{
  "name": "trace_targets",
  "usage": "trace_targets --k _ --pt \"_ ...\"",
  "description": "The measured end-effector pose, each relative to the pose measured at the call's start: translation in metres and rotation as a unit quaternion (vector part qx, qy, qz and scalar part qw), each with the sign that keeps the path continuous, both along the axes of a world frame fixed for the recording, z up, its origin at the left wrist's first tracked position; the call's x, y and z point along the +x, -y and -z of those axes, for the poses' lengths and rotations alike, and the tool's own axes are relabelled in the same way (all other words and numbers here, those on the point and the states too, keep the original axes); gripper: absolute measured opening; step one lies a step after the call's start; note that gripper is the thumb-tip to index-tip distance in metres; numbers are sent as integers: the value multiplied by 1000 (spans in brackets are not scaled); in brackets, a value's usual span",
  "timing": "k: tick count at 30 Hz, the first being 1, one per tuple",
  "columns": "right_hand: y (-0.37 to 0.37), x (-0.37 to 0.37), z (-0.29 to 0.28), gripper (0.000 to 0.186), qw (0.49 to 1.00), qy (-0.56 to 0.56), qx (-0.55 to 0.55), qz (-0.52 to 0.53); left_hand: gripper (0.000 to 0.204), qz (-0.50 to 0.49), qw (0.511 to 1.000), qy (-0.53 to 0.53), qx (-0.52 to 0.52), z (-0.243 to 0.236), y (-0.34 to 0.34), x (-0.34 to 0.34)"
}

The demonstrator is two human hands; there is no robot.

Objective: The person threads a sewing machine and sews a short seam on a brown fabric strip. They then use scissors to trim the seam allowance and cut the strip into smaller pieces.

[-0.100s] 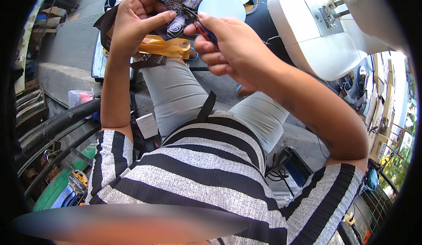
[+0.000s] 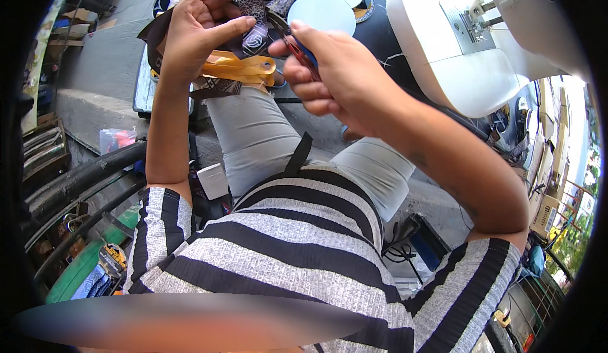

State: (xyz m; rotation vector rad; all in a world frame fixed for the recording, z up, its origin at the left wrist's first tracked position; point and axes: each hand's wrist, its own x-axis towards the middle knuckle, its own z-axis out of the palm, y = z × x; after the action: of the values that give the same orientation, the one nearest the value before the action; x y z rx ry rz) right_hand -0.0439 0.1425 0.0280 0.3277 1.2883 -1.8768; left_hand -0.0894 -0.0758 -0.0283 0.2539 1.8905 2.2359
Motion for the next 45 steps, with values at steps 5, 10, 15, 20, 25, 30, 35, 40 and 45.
trace_targets --k 5,10,15,20,25,30,35,40,45 --pt "-12 33 1 37 978 -202 5 52 70 -3 987 -141 -73 -12 1 12" --pt "-26 57 5 55 919 -378 3 109 77 77 988 -136 2 -58 -20 70" --pt "-44 98 -9 42 909 -327 -40 255 96 187 978 -81 -39 -97 -55 115" --pt "-73 135 -19 40 861 -364 8 354 100 246 969 -38 0 -105 -89 131" --pt "-98 166 -16 47 846 -343 3 408 96 306 951 -35 23 -102 -121 137" --pt "-119 178 -9 44 818 -278 -62 500 75 145 932 -324 -68 -90 -152 135" --pt "-137 180 -7 24 817 -206 -161 514 28 372 892 -258 -6 -89 -155 145" --pt "-131 179 -6 19 862 -192 -155 443 51 276 956 -61 82 -62 -170 157" --pt "-109 175 1 25 871 -209 -149 418 49 126 967 -91 199 -57 -164 141"
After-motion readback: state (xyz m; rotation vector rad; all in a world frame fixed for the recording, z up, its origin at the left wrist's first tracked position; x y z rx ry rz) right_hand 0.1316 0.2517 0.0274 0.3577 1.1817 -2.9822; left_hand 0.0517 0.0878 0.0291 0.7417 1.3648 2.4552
